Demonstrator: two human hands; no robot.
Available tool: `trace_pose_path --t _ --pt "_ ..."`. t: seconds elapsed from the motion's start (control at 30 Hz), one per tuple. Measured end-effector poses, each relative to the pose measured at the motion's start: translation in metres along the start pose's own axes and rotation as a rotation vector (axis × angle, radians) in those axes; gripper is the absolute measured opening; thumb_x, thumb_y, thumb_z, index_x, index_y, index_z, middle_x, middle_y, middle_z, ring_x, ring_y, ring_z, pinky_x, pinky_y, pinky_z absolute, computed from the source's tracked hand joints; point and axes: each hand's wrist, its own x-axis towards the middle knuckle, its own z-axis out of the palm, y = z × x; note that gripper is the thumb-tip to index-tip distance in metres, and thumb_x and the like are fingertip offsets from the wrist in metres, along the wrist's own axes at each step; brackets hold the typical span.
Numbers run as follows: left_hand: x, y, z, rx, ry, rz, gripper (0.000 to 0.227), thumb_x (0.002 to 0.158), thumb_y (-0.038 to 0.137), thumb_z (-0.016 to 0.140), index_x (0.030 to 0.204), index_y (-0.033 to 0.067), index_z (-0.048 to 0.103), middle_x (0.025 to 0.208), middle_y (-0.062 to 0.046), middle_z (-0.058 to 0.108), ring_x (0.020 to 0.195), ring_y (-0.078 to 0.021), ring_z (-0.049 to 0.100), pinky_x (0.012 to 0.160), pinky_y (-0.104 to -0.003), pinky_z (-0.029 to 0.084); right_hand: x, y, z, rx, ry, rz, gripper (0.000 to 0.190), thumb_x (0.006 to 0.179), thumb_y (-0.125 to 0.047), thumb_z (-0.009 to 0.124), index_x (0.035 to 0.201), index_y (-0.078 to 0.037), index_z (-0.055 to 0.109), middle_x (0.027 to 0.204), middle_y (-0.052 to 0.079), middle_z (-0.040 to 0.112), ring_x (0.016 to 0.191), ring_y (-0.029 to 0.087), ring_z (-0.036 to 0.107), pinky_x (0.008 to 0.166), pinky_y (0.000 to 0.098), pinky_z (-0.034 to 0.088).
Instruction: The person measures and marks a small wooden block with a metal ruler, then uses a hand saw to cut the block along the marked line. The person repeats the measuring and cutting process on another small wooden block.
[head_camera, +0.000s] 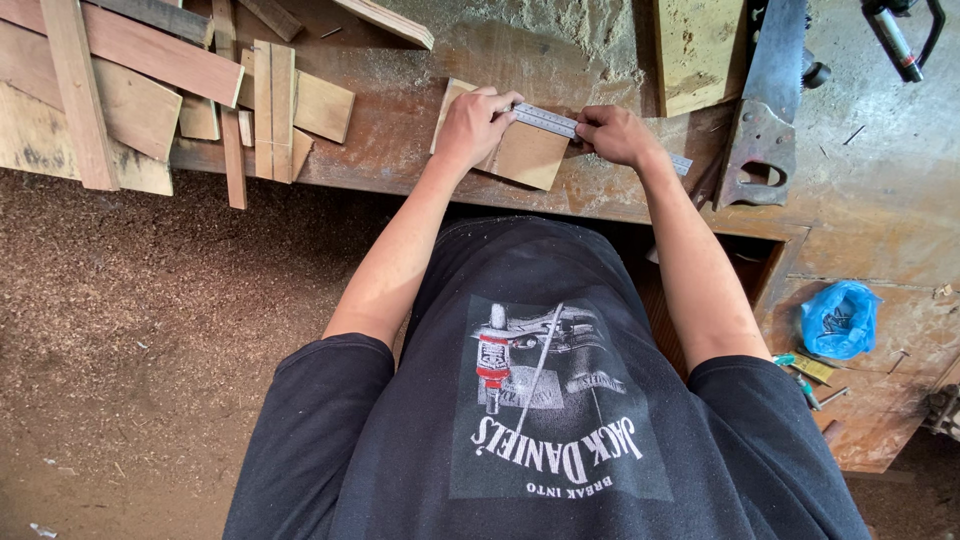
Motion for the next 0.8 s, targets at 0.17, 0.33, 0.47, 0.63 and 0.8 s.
trace_pose_path --t 0.17,0.33,0.47,0.63,0.8 --pt "-0.004 -0.002 0.001 -0.003 0.052 0.029 0.026 0.095 0.024 0.073 0.121 0.0219 0.076 0.081 -0.003 0.067 0.070 -0.0140 0.060 0.070 -0.033 0.057 -0.012 -0.002 -0.005 0.075 0.017 -0.048 0.023 0.104 -0.030 0.057 0.105 -0.011 0.071 0.081 0.003 0.070 0.076 0.014 0.065 0.076 0.0373 0.052" --pt "-0.008 -0.001 -0.008 -0.210 0.124 -0.038 0.033 0.093 0.025 0.076 0.126 0.0228 0.073 0.095 -0.004 0.073 0.066 -0.0087 0.063 0.072 -0.029 0.056 -0.032 0.006 -0.010 0.380 -0.005 -0.227 0.019 0.103 -0.022 0.060 0.103 -0.005 0.069 0.074 0.002 0.067 0.061 0.009 0.061 0.060 0.0288 0.050" --pt "-0.027 -0.006 -0.022 -0.376 0.303 -0.115 0.037 0.095 0.024 0.077 0.131 0.0178 0.068 0.100 -0.001 0.070 0.073 -0.0052 0.061 0.066 -0.024 0.058 -0.043 0.018 -0.008 0.570 0.033 -0.223 0.018 0.104 -0.020 0.060 0.104 -0.004 0.069 0.075 0.002 0.065 0.058 0.009 0.056 0.052 0.0291 0.043" --pt "-0.058 -0.022 -0.044 -0.281 0.474 -0.122 0.051 0.087 0.022 0.084 0.131 0.0072 0.063 0.104 -0.005 0.057 0.070 -0.0066 0.058 0.064 -0.024 0.056 -0.034 0.003 0.009 0.360 0.186 -0.265 0.017 0.103 -0.020 0.062 0.104 -0.006 0.072 0.076 0.002 0.069 0.065 0.010 0.062 0.057 0.0281 0.049" --pt "-0.062 -0.027 -0.052 -0.355 0.452 -0.118 0.041 0.089 0.017 0.083 0.127 0.0096 0.069 0.103 -0.003 0.063 0.071 -0.0088 0.058 0.067 -0.026 0.056 -0.006 -0.044 0.028 0.254 0.167 -0.349 0.022 0.102 -0.024 0.060 0.101 -0.006 0.072 0.079 0.004 0.072 0.070 0.012 0.068 0.068 0.0312 0.055"
